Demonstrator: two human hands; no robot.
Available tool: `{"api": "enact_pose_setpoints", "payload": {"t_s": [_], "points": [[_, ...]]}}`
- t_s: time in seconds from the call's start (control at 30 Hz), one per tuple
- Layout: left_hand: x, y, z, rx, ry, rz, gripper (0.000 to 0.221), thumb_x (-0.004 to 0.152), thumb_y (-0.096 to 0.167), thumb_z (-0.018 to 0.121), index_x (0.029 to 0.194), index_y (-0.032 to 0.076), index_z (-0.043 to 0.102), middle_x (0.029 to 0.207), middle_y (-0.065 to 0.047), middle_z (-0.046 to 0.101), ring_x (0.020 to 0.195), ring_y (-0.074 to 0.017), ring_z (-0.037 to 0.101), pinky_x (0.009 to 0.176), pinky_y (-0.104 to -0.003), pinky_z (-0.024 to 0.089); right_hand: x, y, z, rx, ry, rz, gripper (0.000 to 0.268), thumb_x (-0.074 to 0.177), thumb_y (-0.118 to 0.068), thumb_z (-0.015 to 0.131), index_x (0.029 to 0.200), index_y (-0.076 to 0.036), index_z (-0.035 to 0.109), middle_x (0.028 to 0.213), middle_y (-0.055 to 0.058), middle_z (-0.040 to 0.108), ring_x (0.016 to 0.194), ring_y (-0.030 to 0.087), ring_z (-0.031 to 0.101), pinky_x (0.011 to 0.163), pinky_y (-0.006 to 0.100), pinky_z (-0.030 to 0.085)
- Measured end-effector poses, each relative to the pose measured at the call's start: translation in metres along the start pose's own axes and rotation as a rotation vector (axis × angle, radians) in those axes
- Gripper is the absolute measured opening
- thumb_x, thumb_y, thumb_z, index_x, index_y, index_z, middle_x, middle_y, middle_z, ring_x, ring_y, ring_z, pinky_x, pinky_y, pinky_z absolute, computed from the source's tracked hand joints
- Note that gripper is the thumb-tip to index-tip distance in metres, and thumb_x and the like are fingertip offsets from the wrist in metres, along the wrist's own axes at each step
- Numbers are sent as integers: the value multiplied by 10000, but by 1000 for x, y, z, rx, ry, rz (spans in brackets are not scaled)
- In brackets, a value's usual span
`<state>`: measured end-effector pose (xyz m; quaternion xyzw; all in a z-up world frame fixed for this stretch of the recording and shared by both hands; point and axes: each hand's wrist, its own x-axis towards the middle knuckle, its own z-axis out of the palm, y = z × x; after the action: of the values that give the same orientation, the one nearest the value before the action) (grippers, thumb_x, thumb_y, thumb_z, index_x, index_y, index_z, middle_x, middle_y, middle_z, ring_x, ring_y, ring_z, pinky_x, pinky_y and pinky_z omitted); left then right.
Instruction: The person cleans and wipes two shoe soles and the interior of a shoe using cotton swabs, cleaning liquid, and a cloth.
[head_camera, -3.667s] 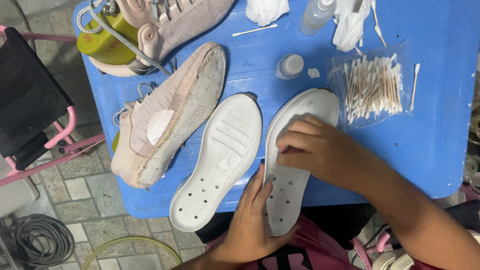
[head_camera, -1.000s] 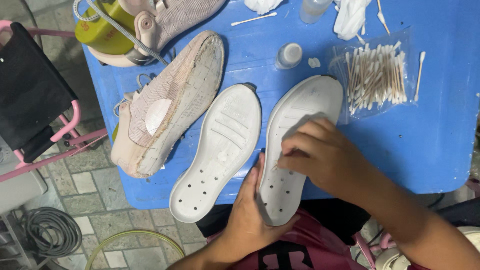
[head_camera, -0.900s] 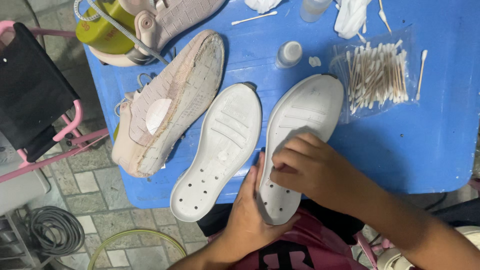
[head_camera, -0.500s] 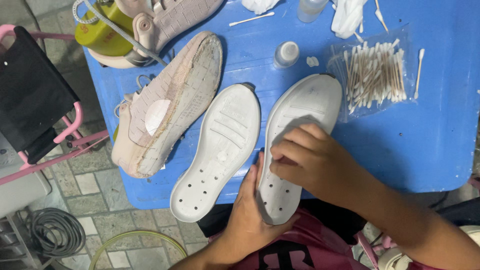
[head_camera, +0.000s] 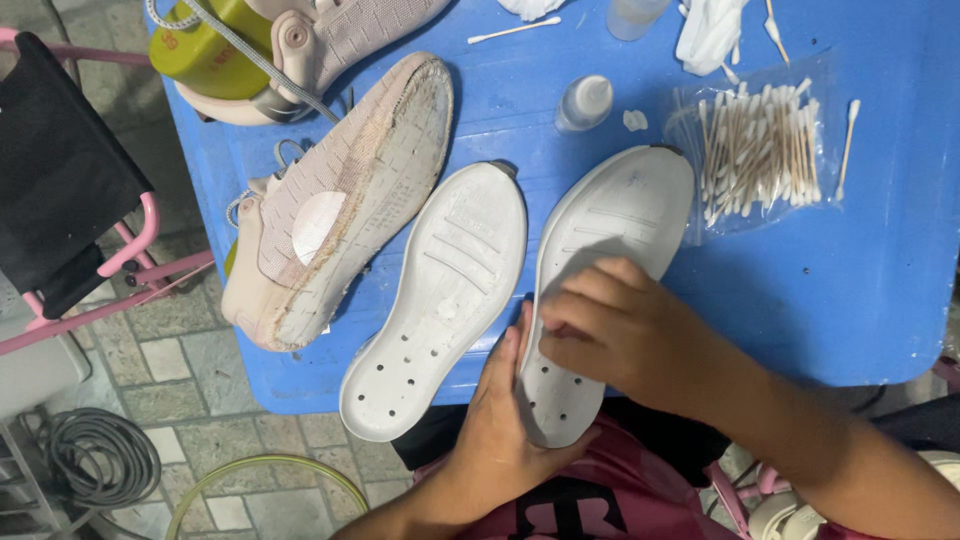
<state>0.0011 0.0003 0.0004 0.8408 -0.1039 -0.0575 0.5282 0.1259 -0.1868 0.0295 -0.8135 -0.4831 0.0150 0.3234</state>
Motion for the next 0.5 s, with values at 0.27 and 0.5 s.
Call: {"api": "enact_pose_setpoints", "payload": {"t_s": [0.27,0.5], "points": [[0,2,-1,6,-6,0,1310,715,220,983,1570,-97,43,1631,-388,280,1500,-518,409,1235,-512,376,-5,2,-1,8,40,44,138,811,-156,694,939,-122,733,1070,33,637,1062,243,582,928,410,429],[1,0,0,13,1,12,1307,710,207,977,1573,-92,42,1624,-387,277,1490,-520,416,1232,-510,375,-8,0,5,12,40,65,99,841,-184,719,931,-158,749,1052,-2,631,1055,232,590,916,420,423]]}}
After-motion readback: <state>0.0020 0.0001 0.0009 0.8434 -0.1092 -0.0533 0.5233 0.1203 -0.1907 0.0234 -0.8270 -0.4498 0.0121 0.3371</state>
